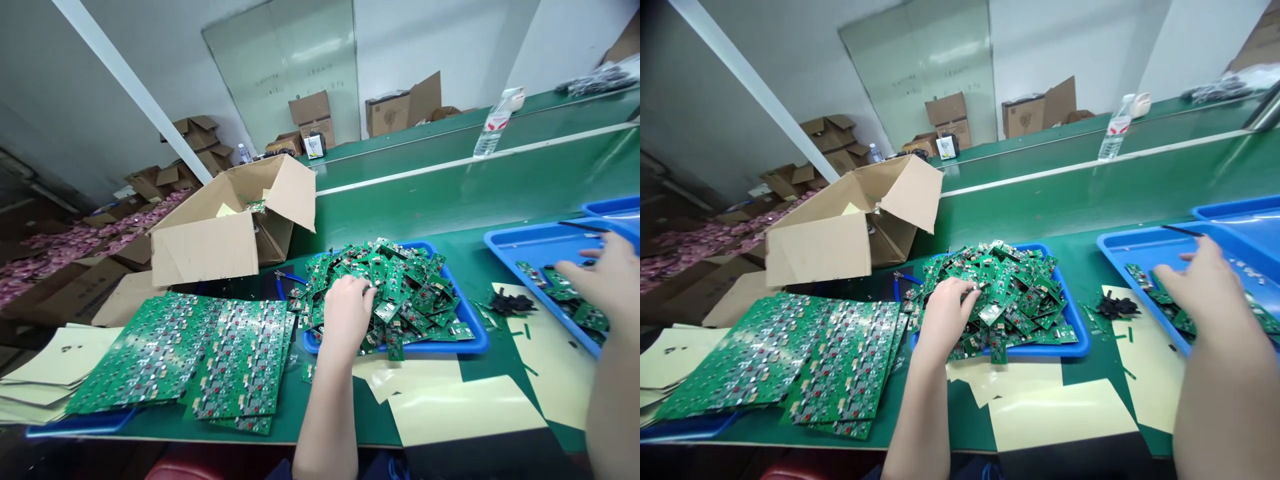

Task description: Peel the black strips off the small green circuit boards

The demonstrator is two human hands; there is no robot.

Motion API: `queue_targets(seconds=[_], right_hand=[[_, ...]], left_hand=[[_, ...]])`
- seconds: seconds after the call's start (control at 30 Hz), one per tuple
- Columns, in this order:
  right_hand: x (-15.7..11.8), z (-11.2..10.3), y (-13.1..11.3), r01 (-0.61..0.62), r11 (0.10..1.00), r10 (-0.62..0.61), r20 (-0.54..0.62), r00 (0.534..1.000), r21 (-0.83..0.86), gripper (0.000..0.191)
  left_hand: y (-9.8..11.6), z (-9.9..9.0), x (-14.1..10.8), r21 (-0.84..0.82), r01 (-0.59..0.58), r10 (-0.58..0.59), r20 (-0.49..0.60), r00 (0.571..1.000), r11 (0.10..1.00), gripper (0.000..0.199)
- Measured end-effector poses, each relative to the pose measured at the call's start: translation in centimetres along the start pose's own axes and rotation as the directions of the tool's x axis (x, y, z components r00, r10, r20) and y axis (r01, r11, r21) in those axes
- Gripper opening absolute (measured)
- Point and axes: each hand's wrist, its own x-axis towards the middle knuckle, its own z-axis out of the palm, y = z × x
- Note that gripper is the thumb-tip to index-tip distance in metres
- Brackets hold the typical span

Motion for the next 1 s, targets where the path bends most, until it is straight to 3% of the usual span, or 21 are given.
queue_targets(seconds=[0.03, 0.07, 0.1, 0.13, 0.2, 0.23, 0.3, 0.43, 0.57, 0.63, 0.77, 0.93, 1.0], right_hand=[[-0.6, 0.7, -2.1, -0.189, 0.982, 0.188, -0.027, 0.982, -0.023, 0.053], [-1.3, 1.5, -4.3, -0.220, 0.975, 0.220, 0.010, 0.975, 0.011, 0.054], [-2.2, 2.3, -6.5, -0.219, 0.973, 0.214, 0.068, 0.974, 0.078, 0.053], [-3.1, 3.1, -8.5, -0.240, 0.941, 0.188, 0.221, 0.957, 0.239, 0.054], [-5.0, 4.6, -11.8, -0.287, 0.841, 0.063, 0.445, 0.893, 0.458, 0.063], [-5.8, 5.3, -13.1, -0.304, 0.793, -0.003, 0.503, 0.865, 0.528, 0.066], [-6.9, 6.5, -14.6, -0.302, 0.742, -0.039, 0.488, 0.872, 0.599, 0.067], [-7.5, 7.7, -15.0, -0.295, 0.702, -0.008, 0.421, 0.907, 0.648, 0.057], [-7.3, 7.9, -14.5, -0.323, 0.658, 0.063, 0.377, 0.924, 0.681, 0.056], [-7.3, 8.0, -14.4, -0.333, 0.638, 0.116, 0.340, 0.933, 0.694, 0.056], [-8.0, 8.4, -14.4, -0.329, 0.611, 0.140, 0.312, 0.940, 0.720, 0.054], [-8.9, 8.5, -14.6, -0.308, 0.570, 0.075, 0.325, 0.943, 0.762, 0.048], [-9.0, 8.4, -14.5, -0.264, 0.559, 0.046, 0.288, 0.957, 0.786, 0.042]], left_hand=[[0.1, 0.0, 0.0, -0.079, -0.041, 0.038, -0.036, 0.999, 0.996, 0.017], [0.2, 0.0, 0.0, -0.160, -0.097, 0.086, -0.075, 0.993, 0.982, 0.017], [0.4, 0.0, -0.1, -0.234, -0.163, 0.141, -0.110, 0.984, 0.959, 0.016], [0.7, 0.1, -0.1, -0.297, -0.228, 0.196, -0.134, 0.971, 0.927, 0.015], [1.3, 0.4, -0.3, -0.405, -0.299, 0.266, -0.137, 0.954, 0.864, 0.014], [1.7, 0.7, -0.3, -0.463, -0.295, 0.275, -0.113, 0.955, 0.836, 0.015], [2.3, 1.4, -0.4, -0.591, -0.207, 0.237, -0.028, 0.971, 0.780, 0.016], [2.7, 2.8, -0.3, -0.801, 0.076, 0.099, 0.167, 0.981, 0.594, 0.020], [2.8, 3.1, -0.1, -0.889, 0.234, 0.160, 0.317, 0.935, 0.393, 0.047], [2.9, 3.1, 0.0, -0.903, 0.241, 0.125, 0.301, 0.945, 0.356, 0.052], [3.2, 3.3, 0.4, -0.938, 0.231, -0.039, 0.229, 0.973, 0.259, 0.033], [3.4, 3.8, 0.7, -0.972, 0.233, -0.138, 0.236, 0.962, -0.038, 0.022], [3.3, 3.7, 0.9, -0.969, 0.213, -0.224, 0.237, 0.945, -0.126, 0.028]])
